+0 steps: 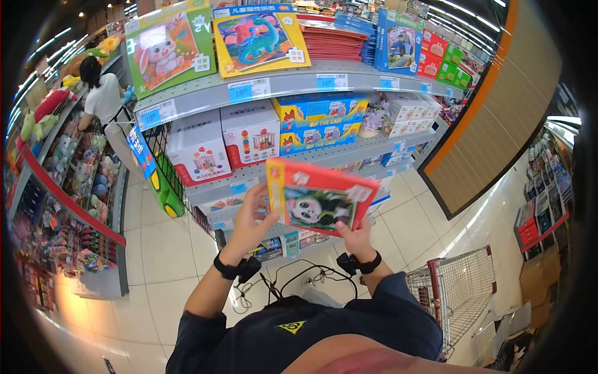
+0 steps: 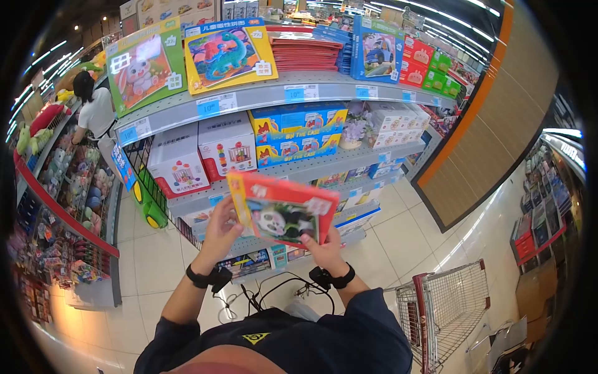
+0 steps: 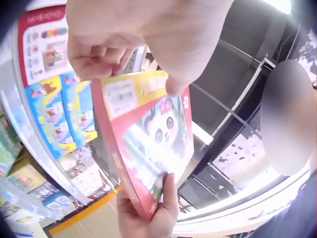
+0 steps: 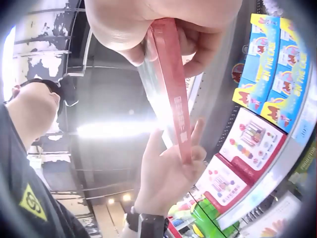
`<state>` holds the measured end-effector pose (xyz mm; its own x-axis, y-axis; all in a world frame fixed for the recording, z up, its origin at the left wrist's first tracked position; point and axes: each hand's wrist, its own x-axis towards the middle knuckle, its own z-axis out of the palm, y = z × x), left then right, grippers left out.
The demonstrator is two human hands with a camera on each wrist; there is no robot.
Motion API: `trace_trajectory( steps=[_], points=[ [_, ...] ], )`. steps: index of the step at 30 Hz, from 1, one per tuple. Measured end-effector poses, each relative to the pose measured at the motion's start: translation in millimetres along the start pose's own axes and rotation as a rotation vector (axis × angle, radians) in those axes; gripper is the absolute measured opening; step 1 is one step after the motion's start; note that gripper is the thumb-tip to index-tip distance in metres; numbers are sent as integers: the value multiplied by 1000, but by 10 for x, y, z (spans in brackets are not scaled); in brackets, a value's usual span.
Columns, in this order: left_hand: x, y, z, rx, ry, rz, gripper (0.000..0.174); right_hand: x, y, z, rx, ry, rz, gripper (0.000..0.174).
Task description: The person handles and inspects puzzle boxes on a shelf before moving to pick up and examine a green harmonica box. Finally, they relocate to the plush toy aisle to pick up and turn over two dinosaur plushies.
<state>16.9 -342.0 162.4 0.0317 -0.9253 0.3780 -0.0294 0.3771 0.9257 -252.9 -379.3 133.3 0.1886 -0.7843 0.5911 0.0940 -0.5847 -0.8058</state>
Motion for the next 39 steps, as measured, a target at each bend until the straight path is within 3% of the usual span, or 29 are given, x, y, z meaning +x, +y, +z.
trace_trajectory(
  steps=[3, 6, 8, 9, 10, 12, 16, 19, 20, 21, 22, 23, 25, 30, 32, 36, 38, 39],
  points=[
    [475, 261, 341, 35, -1, 56, 64, 176, 89, -262, 206, 155, 143, 33],
    [907, 390, 570, 11, -58, 191, 54, 668, 85, -293, 353, 291, -38, 29],
    [1109, 482, 665, 19, -26, 27, 45, 892, -2, -483, 336, 186, 47, 31],
    [1236, 562, 702, 81, 25, 65, 39, 1014, 8, -568, 322, 118, 77, 38],
    [1362, 692, 722, 88, 31, 66, 39, 1207, 114, -584, 246, 194, -160, 45],
    [1601, 1042, 706, 97, 22, 140, 40, 1525, 149, -931, 271, 59, -159, 50],
    [2122, 1615, 702, 452, 48, 324, 44, 2237, -195, -1338, 210, 42, -219, 55],
    [2546, 2047, 642, 624, -46, 385, 53, 2665, -525, -1381, 166, 61, -227, 53],
    [2693, 2165, 626, 651, -85, 387, 58, 2797, -566, -1394, 59, -2, -142, 51],
    [2855, 2243, 620, 651, -85, 387, 58, 2935, -578, -1398, -49, -66, -57, 49],
    [3012, 2308, 616, 659, -44, 401, 46, 3096, -523, -1378, -48, -65, -57, 49],
    [3139, 2352, 619, 668, -2, 415, 34, 3262, -426, -1336, -56, -48, -173, 48],
    [3297, 2389, 657, 658, 3, 434, 37, 3431, -349, -1228, -151, -3, -412, 44],
    [3662, 2227, 617, 626, 38, 457, 34, 3652, -162, -1163, -428, 78, -437, 41],
    [3713, 2181, 591, 640, 46, 465, 35, 3630, -267, -1141, -686, 105, -325, 46],
    [3759, 2135, 546, 679, 108, 442, 37, 3721, -298, -1088, -826, 99, -298, 52],
    [3775, 2136, 522, 708, 142, 451, 37, 3757, -262, -1051, -799, 268, -521, 56],
    [3783, 2130, 511, 740, 177, 466, 37, 3732, -330, -1037, -759, 250, -479, 57]
  ],
)
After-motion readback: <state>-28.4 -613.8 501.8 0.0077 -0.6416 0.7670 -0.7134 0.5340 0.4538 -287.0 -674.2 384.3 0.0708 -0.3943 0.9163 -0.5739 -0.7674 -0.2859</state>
